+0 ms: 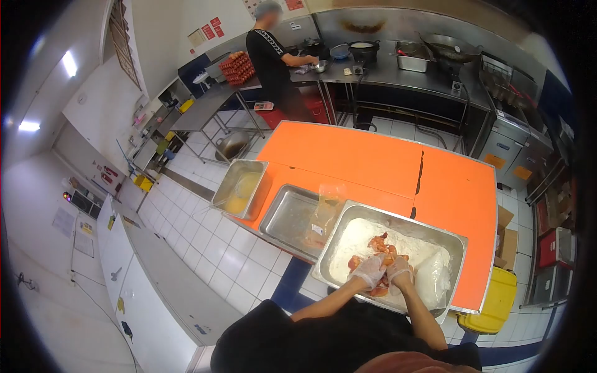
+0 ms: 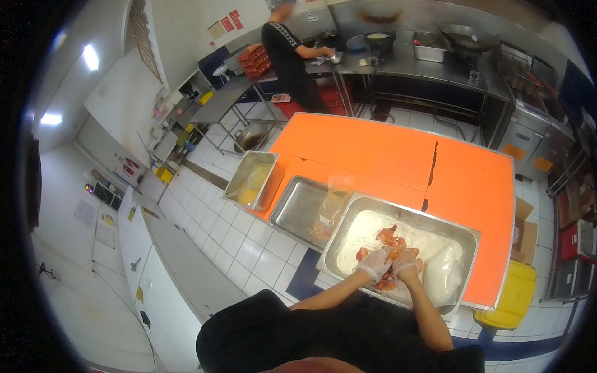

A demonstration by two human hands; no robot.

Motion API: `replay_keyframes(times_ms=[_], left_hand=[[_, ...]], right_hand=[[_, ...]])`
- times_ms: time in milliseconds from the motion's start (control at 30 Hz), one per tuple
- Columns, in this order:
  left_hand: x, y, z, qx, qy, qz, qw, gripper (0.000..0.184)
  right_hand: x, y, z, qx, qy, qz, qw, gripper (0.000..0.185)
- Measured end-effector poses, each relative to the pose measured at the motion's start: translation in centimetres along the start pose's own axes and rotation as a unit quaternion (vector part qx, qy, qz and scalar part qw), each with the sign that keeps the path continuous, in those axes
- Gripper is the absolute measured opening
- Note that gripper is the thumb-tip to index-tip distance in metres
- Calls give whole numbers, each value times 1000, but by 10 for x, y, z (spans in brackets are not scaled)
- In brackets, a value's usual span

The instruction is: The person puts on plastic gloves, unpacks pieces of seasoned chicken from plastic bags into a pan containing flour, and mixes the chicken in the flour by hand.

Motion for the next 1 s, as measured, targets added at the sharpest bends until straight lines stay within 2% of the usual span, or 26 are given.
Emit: replay_keyframes(times_ms=[67, 133, 200, 300, 467, 533, 600, 667, 700, 767, 800, 833, 900, 933, 1000], left_hand=[[-2, 0, -1, -7, 26, -26, 999, 35], [-5, 0, 0, -13, 49, -53, 997, 36], [-10, 0, 1, 3, 66, -8, 998, 38], [-20, -3, 2, -4, 87, -25, 996, 39], [-12, 14, 1, 27, 81, -86, 993, 40], [-12, 12, 4, 41, 79, -107, 990, 38], [-20, 2, 6, 58, 104, -89, 989, 35], [9, 33, 1, 80, 44, -90, 992, 38], [3, 22, 8, 26, -47, 93, 994, 37], [24, 51, 2, -31, -196, 246, 949, 33], [-11, 10, -3, -140, -11, 271, 952, 32], [-14, 7, 10, -25, 85, -22, 996, 35], [-16, 14, 4, 6, 74, -80, 994, 40], [-23, 11, 6, 88, 77, -260, 959, 41], [-33, -2, 8, 118, 78, -351, 926, 43]], right_hand=[[12, -9, -19, 71, 130, 128, 981, 25], [9, -9, -16, 67, 133, 159, 976, 24], [12, -9, -19, 61, 136, 188, 971, 24], [21, -9, -27, 68, 121, 211, 968, 22], [17, -2, -22, 132, 166, 258, 942, 23], [27, -4, -31, 146, 178, 239, 943, 23], [31, -9, -34, 136, 168, 251, 944, 31], [28, -7, -36, 87, 157, 277, 944, 51], [5, 4, -16, 86, 146, 296, 940, 46], [21, -5, -30, 101, 157, 241, 952, 41], [24, -4, -33, 120, 151, 282, 940, 39], [22, -3, -28, 112, 168, 256, 946, 35], [7, 3, -22, 66, 137, 267, 952, 36], [15, -2, -26, 42, 129, 247, 960, 34], [16, -3, -29, 16, 136, 217, 966, 33]])
Point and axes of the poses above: each hand's wrist, its own z-axis towards the middle knuckle, its own x-axis out of the back of the hand, y = z × x, the point moved 1 cm from there along z, towards the middle knuckle, and after that the axes turned 10 degrees about -x, right-handed, at the moved point
